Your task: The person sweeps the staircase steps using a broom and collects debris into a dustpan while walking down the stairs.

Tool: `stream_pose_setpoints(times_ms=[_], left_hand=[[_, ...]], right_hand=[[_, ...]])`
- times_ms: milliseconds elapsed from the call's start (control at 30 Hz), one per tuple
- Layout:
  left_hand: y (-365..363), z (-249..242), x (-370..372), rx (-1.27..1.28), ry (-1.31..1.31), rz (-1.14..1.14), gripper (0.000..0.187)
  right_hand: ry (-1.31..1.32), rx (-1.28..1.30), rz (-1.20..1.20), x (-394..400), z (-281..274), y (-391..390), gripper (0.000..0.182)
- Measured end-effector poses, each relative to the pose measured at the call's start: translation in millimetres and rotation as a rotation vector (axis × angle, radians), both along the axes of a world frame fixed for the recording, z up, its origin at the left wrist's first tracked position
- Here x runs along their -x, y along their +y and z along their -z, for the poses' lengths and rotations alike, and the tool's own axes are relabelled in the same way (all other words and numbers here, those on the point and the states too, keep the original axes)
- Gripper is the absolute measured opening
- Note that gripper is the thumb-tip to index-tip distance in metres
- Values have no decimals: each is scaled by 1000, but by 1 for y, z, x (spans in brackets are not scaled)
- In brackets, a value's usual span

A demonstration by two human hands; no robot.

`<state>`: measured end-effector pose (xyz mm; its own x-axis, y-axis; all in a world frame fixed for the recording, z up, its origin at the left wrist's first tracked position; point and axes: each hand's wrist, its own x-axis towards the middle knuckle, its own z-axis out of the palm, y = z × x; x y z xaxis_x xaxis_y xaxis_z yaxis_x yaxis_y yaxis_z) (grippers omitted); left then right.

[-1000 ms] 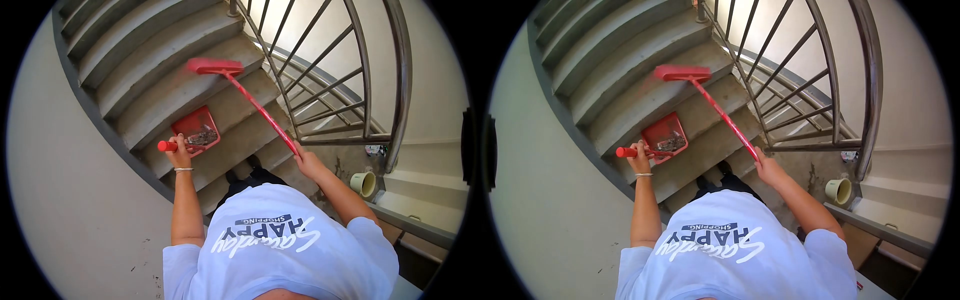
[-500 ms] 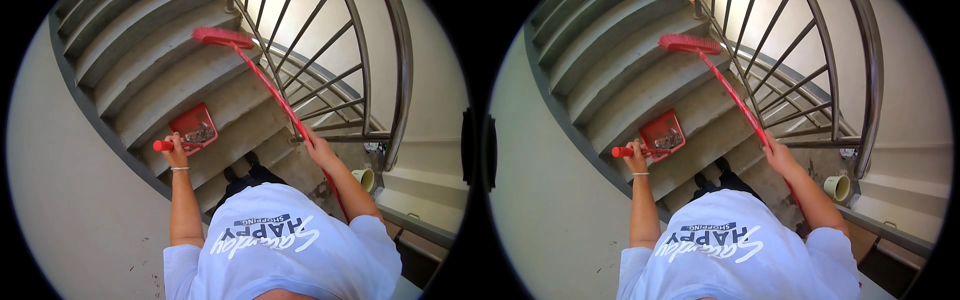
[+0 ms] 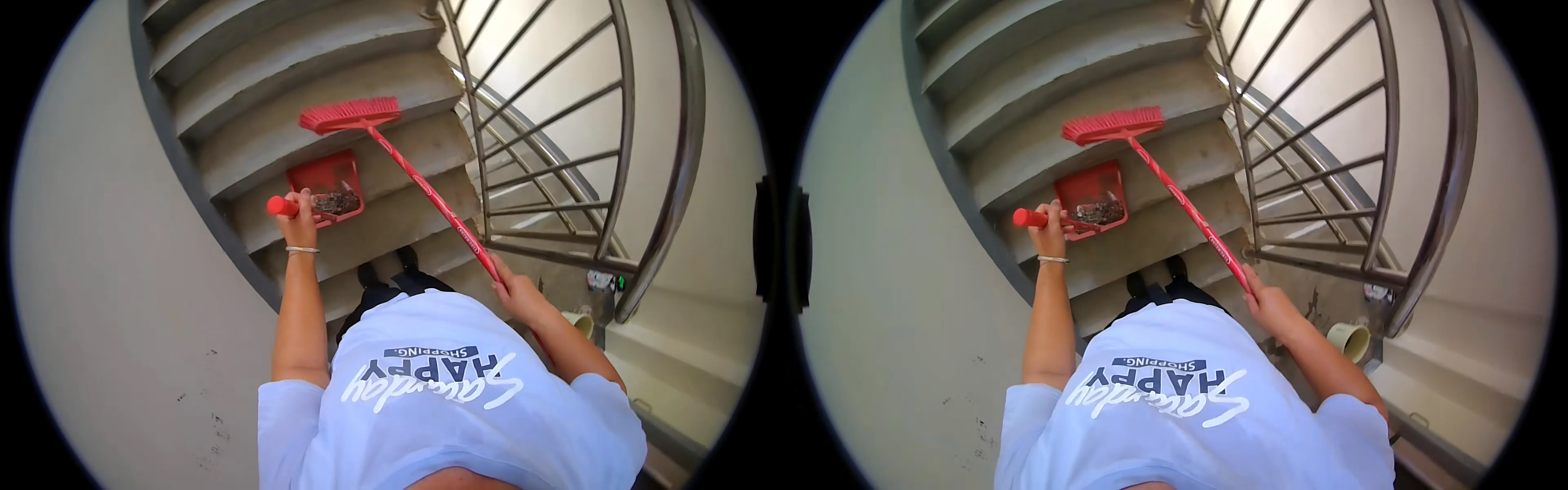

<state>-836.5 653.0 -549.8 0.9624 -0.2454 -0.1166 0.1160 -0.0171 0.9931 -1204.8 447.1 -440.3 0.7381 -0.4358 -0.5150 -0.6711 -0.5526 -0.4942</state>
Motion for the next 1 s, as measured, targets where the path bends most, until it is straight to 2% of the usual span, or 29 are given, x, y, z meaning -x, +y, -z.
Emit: stream_pose_setpoints(times_ms=[67,133,200,300,367,467,500,567,667,833,900,1000], left_hand=[[-2,-21,7,22,53,-3,27],[1,-13,7,-28,45,-21,26],[2,-22,14,-49,72,-115,25],[15,-41,20,-24,115,-180,25],[32,-34,14,-44,90,-242,25],[63,-24,0,-43,85,-310,24],[71,-23,-1,-24,88,-325,24],[85,-22,-1,-24,88,-354,23],[107,-14,2,-34,93,-377,22],[127,-15,8,-11,72,-467,25],[131,-14,9,-36,55,-482,26],[135,-5,12,-44,87,-504,26]], right_hand=[[-41,-37,-18,-20,-10,-6,62],[-104,-26,-108,-44,9,-28,61],[-152,99,-124,-79,31,-48,60],[-57,205,-271,-120,64,-54,62],[-18,206,-356,-131,75,-45,62],[86,177,-511,-118,62,-26,61],[85,181,-530,-112,52,-25,61],[43,-19,-594,-112,30,-24,60],[-19,-10,-643,-140,16,-18,58],[-171,139,-795,-252,56,-24,59],[-97,319,-900,-302,63,-30,60],[-84,360,-959,-353,72,-45,59]])
